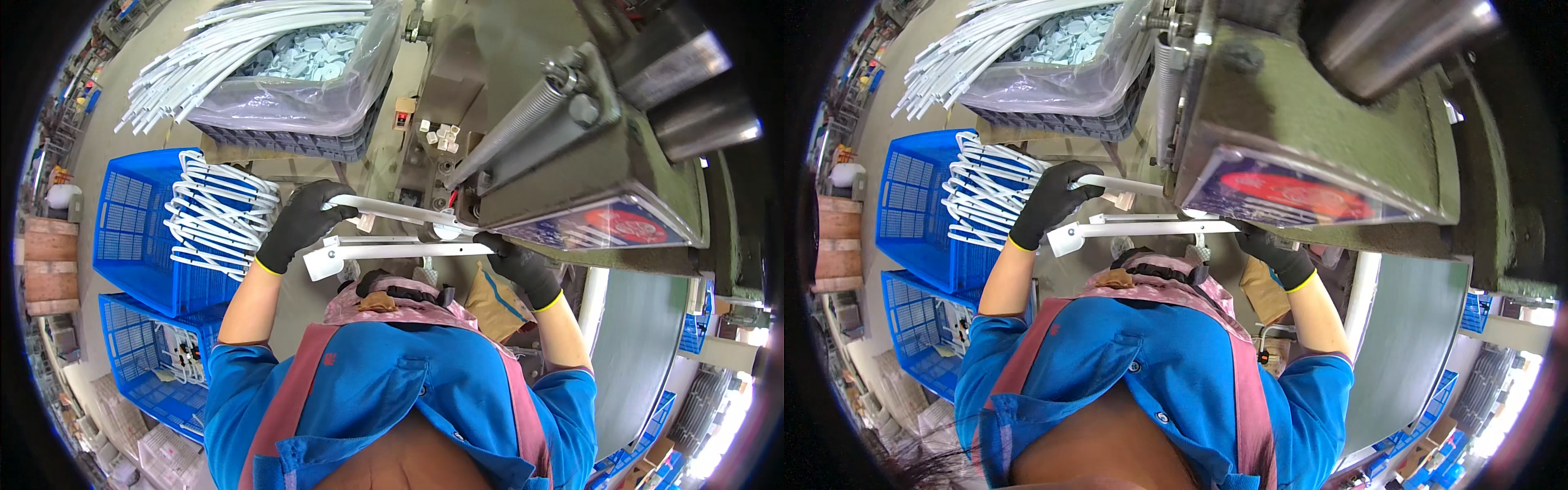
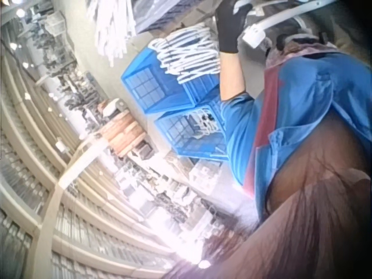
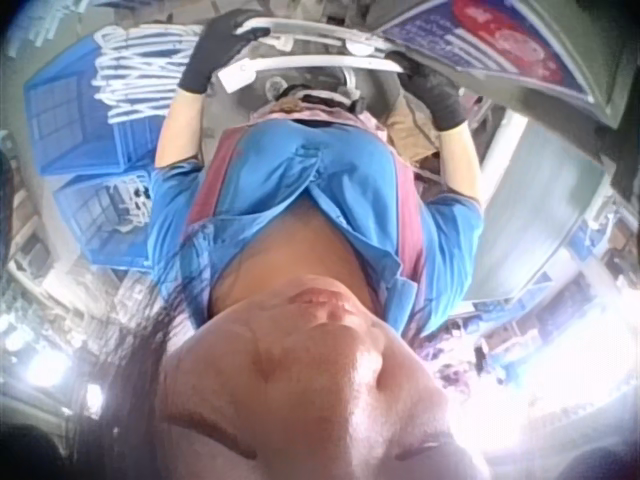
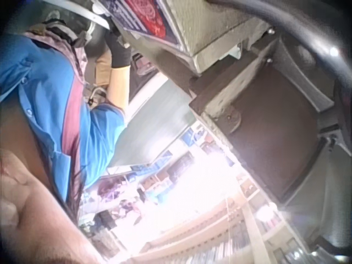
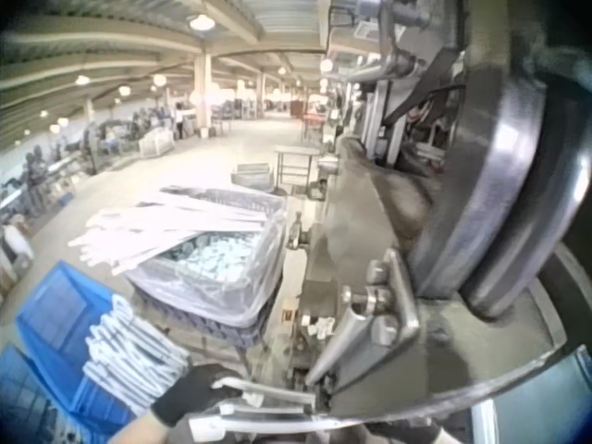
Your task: The person repeatedly picks white plastic hanger rods and small white plastic connectors from bins, inserts the rods into the connectors to form assembled hangers, and places the finished hangers into a blue basket. The process is repeated continuously throughout the clip.
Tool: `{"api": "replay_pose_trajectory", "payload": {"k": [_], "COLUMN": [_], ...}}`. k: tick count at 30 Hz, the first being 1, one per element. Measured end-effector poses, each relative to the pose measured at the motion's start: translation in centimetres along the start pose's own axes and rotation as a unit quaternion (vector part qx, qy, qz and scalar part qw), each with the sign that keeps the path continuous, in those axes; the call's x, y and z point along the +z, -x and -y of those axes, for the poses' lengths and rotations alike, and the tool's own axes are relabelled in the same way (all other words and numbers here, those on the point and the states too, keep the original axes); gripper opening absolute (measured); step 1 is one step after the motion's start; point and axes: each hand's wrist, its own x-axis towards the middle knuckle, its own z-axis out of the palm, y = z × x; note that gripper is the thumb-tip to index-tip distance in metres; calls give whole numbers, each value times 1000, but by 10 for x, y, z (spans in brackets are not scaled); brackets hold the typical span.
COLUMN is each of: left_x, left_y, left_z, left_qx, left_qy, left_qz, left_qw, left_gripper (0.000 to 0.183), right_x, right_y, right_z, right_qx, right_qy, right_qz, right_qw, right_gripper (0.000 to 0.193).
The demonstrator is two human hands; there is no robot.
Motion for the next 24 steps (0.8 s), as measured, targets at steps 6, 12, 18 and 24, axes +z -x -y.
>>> {"api": "replay_pose_trajectory", "payload": {"k": [6,12,18,24], "left_x": [-5,1,9,19], "left_y": [1,0,3,9], "left_z": [4,22,49,63], "left_qx": [-6,-23,14,-42], "left_qy": [-11,-14,41,104], "left_qz": [15,49,51,23], "left_qw": [1000,998,998,993], "left_gripper": [26,23,20,24], "right_x": [2,9,-23,-42], "right_y": [3,-10,0,0], "right_z": [-2,6,53,88], "right_qx": [-10,-40,-7,96], "right_qy": [66,68,124,-13], "right_qz": [-24,11,46,72], "right_qw": [997,997,991,993], "right_gripper": [32,21,18,38]}}
